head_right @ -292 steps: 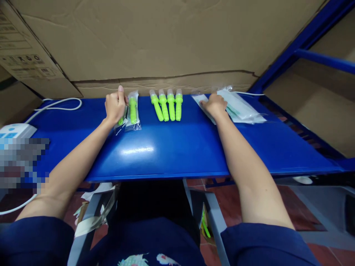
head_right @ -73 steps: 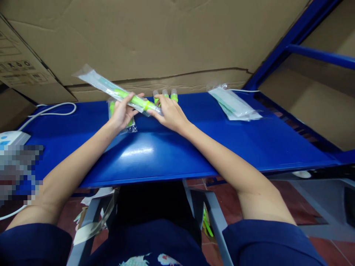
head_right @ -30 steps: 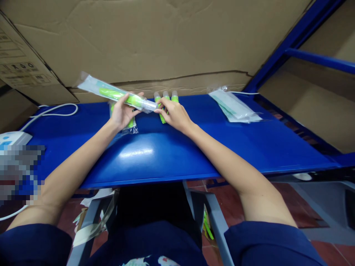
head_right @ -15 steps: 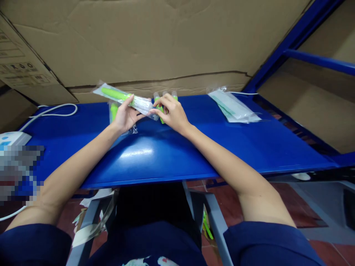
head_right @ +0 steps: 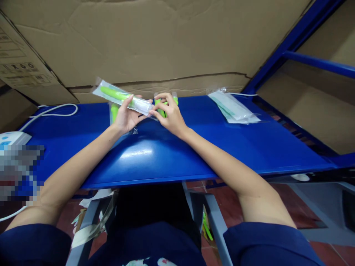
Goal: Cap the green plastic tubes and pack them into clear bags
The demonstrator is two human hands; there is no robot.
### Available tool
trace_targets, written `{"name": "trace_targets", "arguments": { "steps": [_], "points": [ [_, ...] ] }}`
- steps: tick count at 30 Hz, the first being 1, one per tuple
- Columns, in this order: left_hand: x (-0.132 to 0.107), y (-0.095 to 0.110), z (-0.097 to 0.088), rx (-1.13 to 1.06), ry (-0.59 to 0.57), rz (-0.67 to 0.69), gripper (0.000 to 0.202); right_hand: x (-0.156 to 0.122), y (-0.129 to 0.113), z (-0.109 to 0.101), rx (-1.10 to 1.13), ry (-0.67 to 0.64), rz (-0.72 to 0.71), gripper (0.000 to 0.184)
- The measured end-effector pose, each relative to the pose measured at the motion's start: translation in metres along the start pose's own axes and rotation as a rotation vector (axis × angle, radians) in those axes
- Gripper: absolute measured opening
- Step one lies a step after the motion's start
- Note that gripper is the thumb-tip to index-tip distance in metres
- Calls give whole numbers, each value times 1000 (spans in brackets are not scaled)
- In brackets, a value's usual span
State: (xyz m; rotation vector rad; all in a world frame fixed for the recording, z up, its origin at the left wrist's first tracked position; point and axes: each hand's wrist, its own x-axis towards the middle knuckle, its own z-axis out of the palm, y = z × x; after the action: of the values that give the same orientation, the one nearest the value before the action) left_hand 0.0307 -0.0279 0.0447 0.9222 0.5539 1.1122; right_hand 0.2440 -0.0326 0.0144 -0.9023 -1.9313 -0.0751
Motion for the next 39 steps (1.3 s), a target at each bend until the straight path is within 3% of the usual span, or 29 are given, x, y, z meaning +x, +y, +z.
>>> {"name": "trace_targets", "arguments": {
  "steps": [8, 12, 15, 19, 23, 26, 32, 39],
  "points": [
    [-2, -3, 7, 26, 52, -68, 26, 1, -3, 1, 53, -2, -30, 44],
    [-1, 3, 8, -38, 121, -29, 25, 2, 0, 2, 90, 63, 134, 59],
    [1, 4, 8, -75, 168, -5, 25, 1, 8, 6, 257, 18, 278, 74],
    [5, 1, 5, -80, 197, 26, 24, -2, 19, 12, 500, -133, 395, 63],
    [9, -1, -2, -45, 193, 62, 27, -3, 21, 12, 396, -139, 297, 49],
    [10, -1, -5, -18, 186, 63, 29, -2, 16, 7, 212, -100, 197, 50],
    [7, -2, -2, 22, 143, -3, 11, 3, 5, -4, 57, -120, 12, 27],
    [7, -8, -4, 72, 100, 10, 18, 4, 0, -8, -30, -105, -131, 31]
  ]
}}
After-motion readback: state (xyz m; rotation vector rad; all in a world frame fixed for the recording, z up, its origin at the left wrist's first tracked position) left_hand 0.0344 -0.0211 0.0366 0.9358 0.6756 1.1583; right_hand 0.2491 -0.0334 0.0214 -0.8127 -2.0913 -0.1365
